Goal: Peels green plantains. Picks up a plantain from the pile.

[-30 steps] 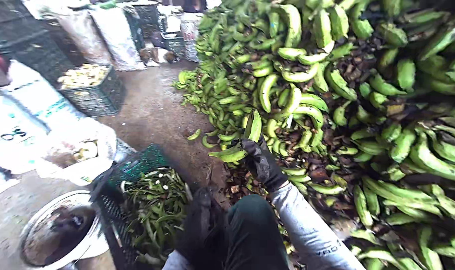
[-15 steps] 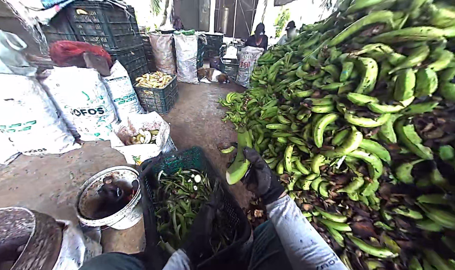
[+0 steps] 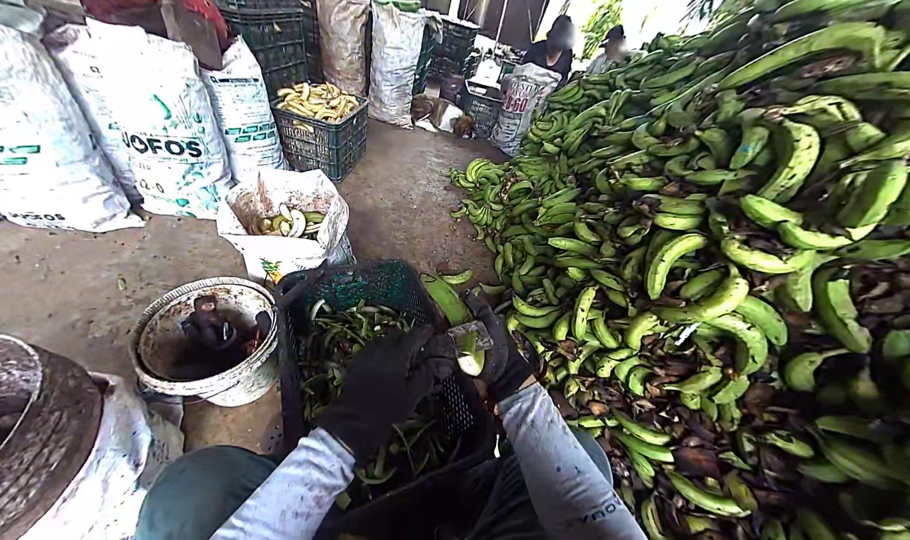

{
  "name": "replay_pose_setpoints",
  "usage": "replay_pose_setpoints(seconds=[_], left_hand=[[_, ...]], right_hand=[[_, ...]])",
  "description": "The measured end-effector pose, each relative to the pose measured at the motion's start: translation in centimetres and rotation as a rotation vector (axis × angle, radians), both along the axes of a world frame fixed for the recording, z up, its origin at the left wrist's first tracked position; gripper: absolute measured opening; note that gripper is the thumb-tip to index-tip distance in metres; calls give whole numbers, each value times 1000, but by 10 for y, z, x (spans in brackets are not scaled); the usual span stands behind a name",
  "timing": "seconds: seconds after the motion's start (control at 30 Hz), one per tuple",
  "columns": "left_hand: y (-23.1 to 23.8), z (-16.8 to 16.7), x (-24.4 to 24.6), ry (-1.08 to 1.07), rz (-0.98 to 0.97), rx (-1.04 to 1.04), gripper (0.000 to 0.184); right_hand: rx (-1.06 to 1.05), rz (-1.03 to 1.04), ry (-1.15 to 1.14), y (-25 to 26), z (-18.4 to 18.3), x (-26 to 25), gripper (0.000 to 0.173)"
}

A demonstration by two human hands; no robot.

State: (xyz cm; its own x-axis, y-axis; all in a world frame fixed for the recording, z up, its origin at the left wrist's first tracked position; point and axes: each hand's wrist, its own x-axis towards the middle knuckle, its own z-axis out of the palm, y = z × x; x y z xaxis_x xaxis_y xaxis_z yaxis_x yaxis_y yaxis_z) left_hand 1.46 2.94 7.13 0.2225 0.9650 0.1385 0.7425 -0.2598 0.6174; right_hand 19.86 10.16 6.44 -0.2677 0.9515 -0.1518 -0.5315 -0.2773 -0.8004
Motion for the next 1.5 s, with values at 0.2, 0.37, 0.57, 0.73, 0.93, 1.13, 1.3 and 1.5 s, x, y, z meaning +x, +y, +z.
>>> replay_pose_setpoints(seconds=[0.2,0.37,0.57,0.73,0.93,1.13,1.3,1.5], left_hand=[[33,-8,-25,-24,412,62,48],[32,3,-48,-308,345,13,41],[-1,-12,-4,-377,-227,-191,57],[23,-28,-10,-107,-4,79,51],[40,-9,-41,-258,385,77,41],[0,-23,-7,-429,-41,-254,61],[-16,-21,7,-397,-57,-119,65],[0,-29,-2,-274,-16,17,61]], right_hand=[[21,-41,-19,-31,-14,-23,42],[103,81,134,-16,-29,15,45],[183,-21,65,4,-25,26,47],[165,215,175,-6,-44,12,40],[70,183,211,-17,-54,13,45],[327,-190,28,9,-37,22,51],[386,-468,-297,19,-11,13,41],[321,-155,-184,8,-19,2,35]])
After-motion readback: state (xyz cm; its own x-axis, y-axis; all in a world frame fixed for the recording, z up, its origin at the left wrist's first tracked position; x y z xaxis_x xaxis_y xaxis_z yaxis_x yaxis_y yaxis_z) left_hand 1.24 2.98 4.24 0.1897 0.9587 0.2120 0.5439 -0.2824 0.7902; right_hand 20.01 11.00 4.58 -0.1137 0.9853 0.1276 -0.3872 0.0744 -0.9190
